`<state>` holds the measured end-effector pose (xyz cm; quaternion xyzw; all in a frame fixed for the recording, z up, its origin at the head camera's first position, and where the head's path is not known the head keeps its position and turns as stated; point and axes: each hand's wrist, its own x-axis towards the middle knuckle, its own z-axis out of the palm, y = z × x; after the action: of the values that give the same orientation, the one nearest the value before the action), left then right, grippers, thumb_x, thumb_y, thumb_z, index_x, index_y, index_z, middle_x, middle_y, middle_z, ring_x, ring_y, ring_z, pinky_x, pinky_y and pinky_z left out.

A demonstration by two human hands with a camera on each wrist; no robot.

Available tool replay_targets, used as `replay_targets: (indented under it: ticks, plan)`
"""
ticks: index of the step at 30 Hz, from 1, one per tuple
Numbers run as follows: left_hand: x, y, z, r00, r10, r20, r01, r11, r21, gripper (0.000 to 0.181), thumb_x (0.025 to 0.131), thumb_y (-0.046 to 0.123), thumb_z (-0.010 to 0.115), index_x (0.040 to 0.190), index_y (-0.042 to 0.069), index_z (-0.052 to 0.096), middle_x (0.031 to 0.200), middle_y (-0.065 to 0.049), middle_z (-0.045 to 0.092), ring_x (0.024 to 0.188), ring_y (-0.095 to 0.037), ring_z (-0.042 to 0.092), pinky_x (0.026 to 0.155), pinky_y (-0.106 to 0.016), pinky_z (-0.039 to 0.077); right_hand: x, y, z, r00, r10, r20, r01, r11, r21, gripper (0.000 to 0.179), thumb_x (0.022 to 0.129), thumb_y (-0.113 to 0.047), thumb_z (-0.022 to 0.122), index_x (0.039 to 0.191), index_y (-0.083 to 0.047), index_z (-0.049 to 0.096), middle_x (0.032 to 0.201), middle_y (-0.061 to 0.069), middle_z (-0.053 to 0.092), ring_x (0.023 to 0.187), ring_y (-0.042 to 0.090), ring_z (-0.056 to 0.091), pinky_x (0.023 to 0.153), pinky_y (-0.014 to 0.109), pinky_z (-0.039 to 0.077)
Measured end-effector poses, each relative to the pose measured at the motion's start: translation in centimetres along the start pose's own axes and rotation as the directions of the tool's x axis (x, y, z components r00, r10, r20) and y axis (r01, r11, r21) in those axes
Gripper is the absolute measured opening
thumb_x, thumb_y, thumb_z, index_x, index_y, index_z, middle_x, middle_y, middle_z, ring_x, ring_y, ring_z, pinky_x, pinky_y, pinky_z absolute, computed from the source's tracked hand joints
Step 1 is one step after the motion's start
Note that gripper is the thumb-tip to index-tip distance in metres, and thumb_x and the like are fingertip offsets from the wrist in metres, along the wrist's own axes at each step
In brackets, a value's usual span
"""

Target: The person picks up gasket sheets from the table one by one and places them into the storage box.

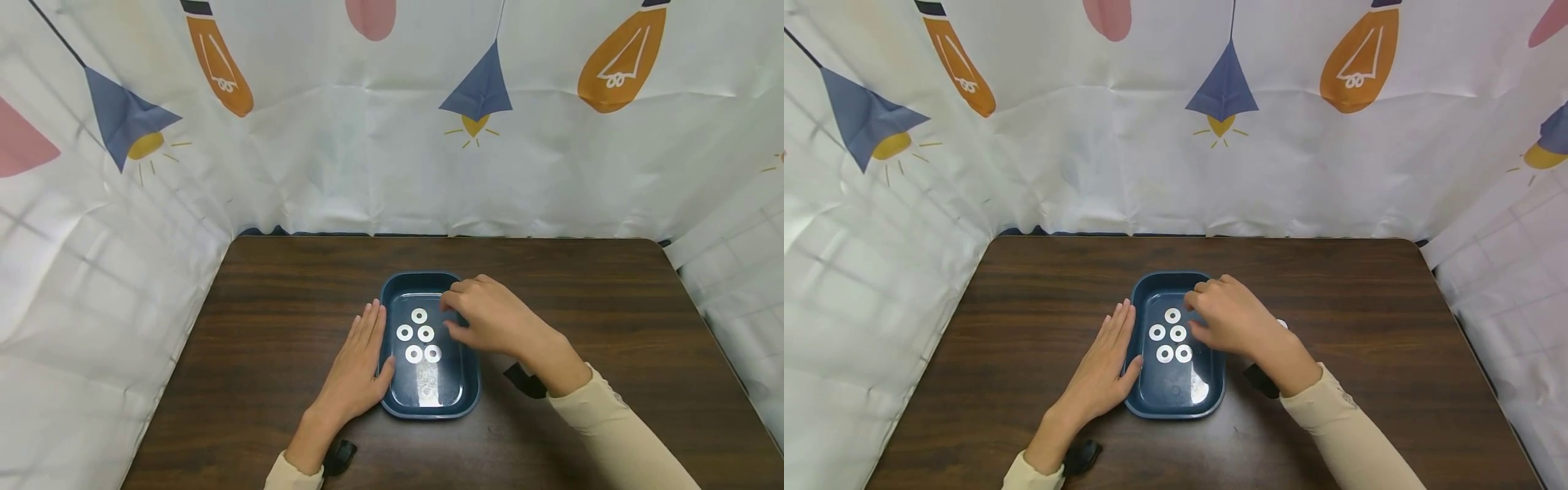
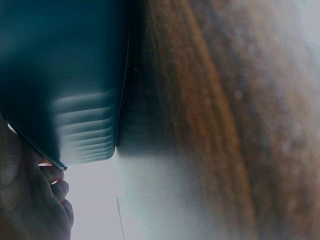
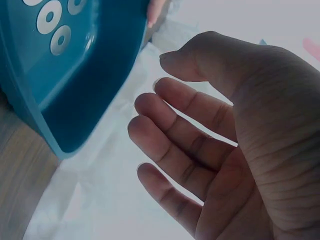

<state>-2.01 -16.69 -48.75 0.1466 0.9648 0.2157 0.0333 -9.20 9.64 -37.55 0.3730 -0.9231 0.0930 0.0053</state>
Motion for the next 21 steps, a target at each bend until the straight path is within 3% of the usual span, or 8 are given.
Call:
replay_targets:
  ticks: [8, 21]
  plan:
    - [0.0, 0.1, 0.0, 1.0, 0.009, -0.018, -0.01, 1.0, -0.011, 0.09, 0.103, 0.034, 0.062, 0.172, 0.015, 0.007, 0.182, -0.002, 0.004, 0.169, -0.019, 0.001, 0.137, -0.048, 0.016, -1.4, 1.6, -0.2, 0.998, 0.042, -0.051, -0.04, 0.998, 0.044, 0.016, 0.089, -0.019, 0.083, 0.103, -0.011, 0.08, 0.099, 0.002, 0.078, 0.084, 0.015, 0.069, 0.094, 0.045, 0.058]
    - [0.0, 0.0, 0.0, 1.0, 0.022, -0.02, -0.022, 1.0, -0.009, 0.09, 0.103, 0.034, 0.061, 0.172, 0.015, 0.005, 0.182, -0.003, 0.004, 0.169, -0.018, -0.001, 0.137, -0.049, 0.016, -3.9, 4.3, 0.0, 0.985, 0.166, -0.056, -0.159, 0.982, 0.104, 0.021, 0.09, -0.019, 0.08, 0.11, -0.012, 0.079, 0.108, 0.003, 0.078, 0.091, 0.022, 0.07, 0.091, 0.048, 0.059]
